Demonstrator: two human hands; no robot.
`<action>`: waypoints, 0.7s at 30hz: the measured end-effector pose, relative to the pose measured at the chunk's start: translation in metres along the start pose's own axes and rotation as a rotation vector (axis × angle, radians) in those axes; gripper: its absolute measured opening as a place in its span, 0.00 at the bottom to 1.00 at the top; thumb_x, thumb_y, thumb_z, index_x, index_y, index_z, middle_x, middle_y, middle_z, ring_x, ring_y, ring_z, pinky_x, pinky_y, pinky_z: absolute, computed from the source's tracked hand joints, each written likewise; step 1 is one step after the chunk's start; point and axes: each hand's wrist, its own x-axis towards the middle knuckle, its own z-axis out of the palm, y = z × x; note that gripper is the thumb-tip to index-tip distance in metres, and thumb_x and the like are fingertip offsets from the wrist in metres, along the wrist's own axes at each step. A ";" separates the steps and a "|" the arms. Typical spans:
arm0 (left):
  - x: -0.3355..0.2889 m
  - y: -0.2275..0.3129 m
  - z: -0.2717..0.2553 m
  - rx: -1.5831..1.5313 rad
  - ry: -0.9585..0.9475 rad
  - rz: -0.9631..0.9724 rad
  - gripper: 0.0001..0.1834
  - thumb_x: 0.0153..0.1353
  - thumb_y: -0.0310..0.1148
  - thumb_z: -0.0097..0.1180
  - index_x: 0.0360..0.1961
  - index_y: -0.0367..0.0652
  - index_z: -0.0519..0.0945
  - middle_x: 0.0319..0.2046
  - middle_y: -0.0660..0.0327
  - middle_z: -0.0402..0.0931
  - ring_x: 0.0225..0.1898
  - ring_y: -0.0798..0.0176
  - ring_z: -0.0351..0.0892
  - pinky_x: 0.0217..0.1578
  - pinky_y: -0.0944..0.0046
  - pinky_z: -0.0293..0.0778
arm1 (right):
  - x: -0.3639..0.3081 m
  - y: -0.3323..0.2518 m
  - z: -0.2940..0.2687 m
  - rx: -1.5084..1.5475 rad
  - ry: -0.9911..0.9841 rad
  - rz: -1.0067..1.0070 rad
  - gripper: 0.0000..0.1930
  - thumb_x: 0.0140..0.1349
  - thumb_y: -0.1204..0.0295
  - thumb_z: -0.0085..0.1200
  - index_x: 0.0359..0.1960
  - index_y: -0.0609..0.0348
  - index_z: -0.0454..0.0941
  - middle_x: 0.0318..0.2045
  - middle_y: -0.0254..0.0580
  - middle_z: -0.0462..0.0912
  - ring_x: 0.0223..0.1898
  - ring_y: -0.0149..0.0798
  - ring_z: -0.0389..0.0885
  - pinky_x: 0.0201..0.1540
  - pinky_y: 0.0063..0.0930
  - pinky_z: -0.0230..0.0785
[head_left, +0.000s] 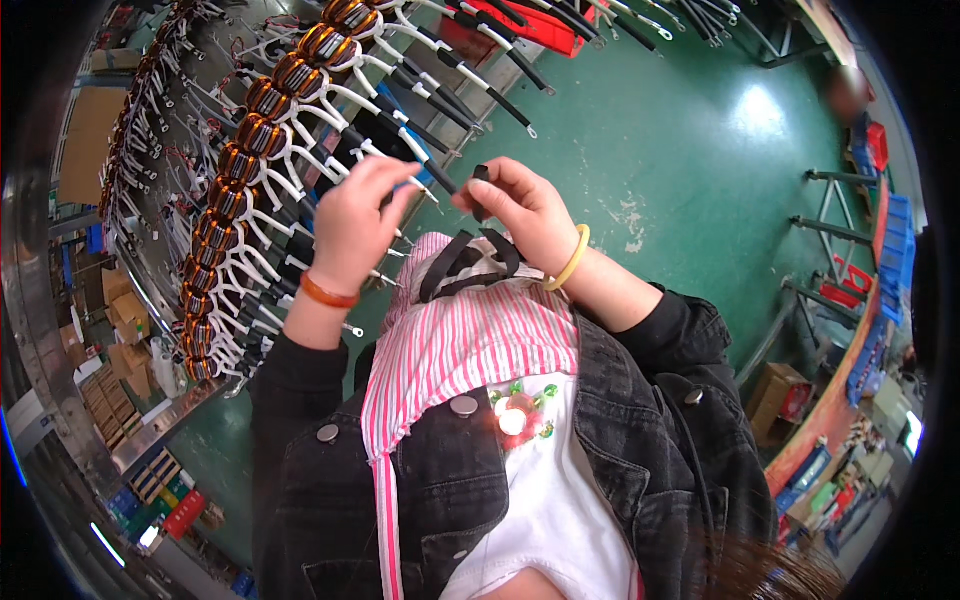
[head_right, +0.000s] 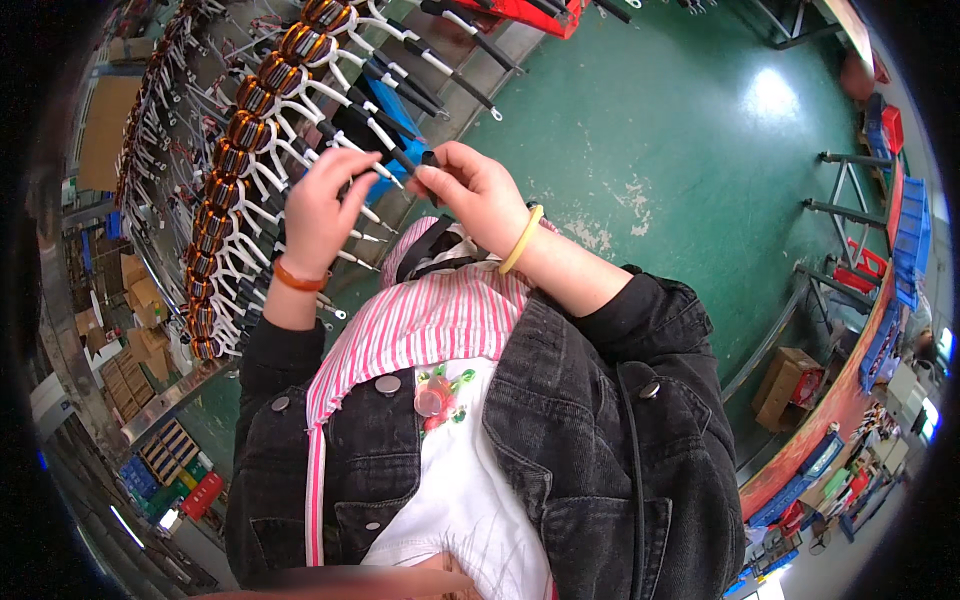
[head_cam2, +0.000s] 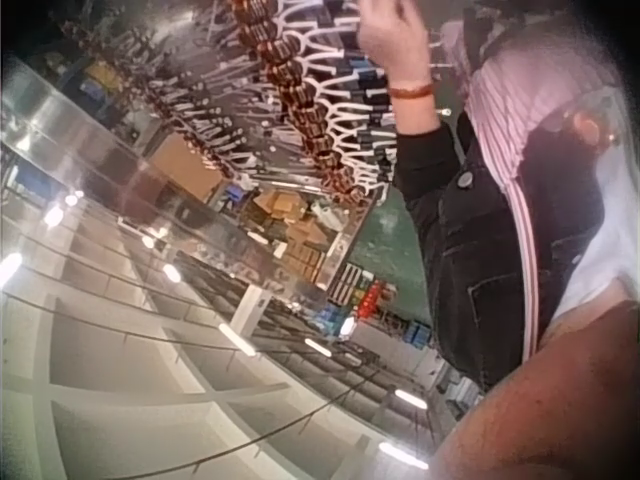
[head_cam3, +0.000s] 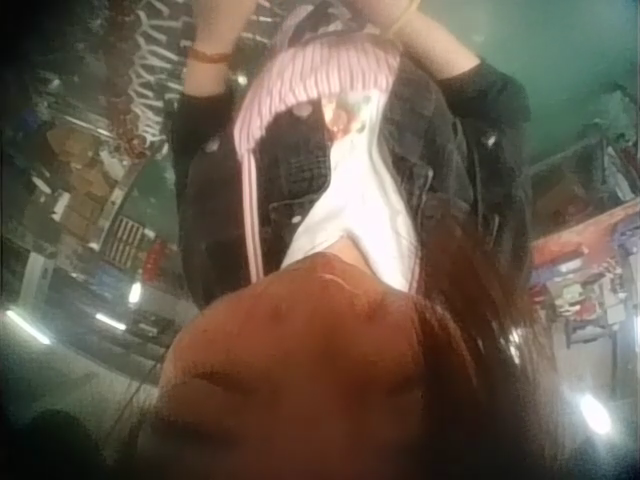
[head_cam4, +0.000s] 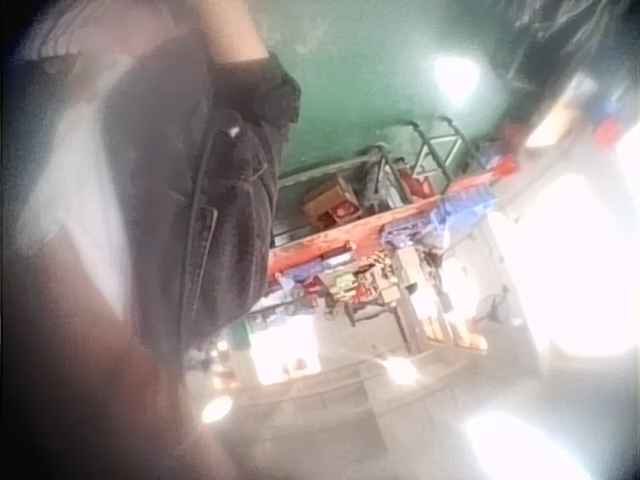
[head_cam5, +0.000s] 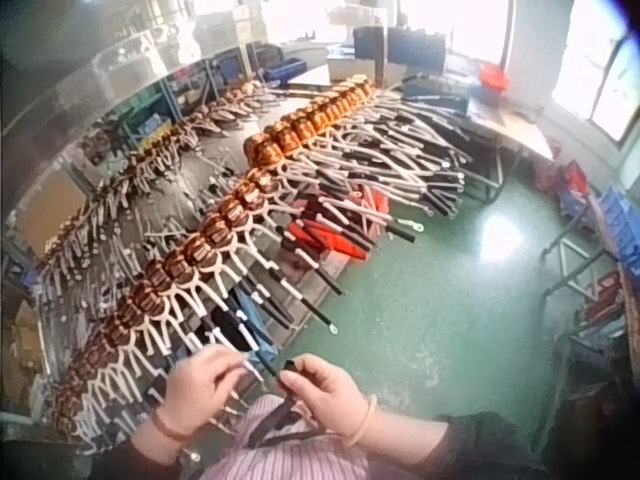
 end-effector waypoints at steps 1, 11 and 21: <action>0.004 -0.007 -0.001 0.080 -0.038 0.002 0.11 0.52 0.27 0.60 0.38 0.46 0.81 0.35 0.61 0.77 0.31 0.57 0.79 0.31 0.63 0.74 | -0.001 -0.003 0.001 0.117 -0.019 0.079 0.06 0.65 0.72 0.50 0.36 0.64 0.73 0.30 0.36 0.78 0.31 0.26 0.76 0.37 0.19 0.69; 0.013 -0.038 0.002 0.043 -0.022 0.062 0.10 0.51 0.27 0.60 0.36 0.46 0.82 0.36 0.63 0.79 0.33 0.58 0.80 0.32 0.65 0.75 | -0.007 -0.003 0.002 -0.081 -0.180 0.312 0.07 0.64 0.70 0.51 0.33 0.61 0.73 0.22 0.31 0.78 0.23 0.21 0.74 0.26 0.15 0.66; 0.009 -0.039 0.002 0.004 0.014 0.044 0.09 0.52 0.27 0.59 0.37 0.45 0.82 0.36 0.62 0.79 0.34 0.58 0.80 0.33 0.65 0.75 | -0.002 -0.003 0.018 -0.088 -0.187 0.334 0.07 0.64 0.70 0.52 0.33 0.63 0.74 0.22 0.32 0.79 0.23 0.21 0.74 0.27 0.15 0.66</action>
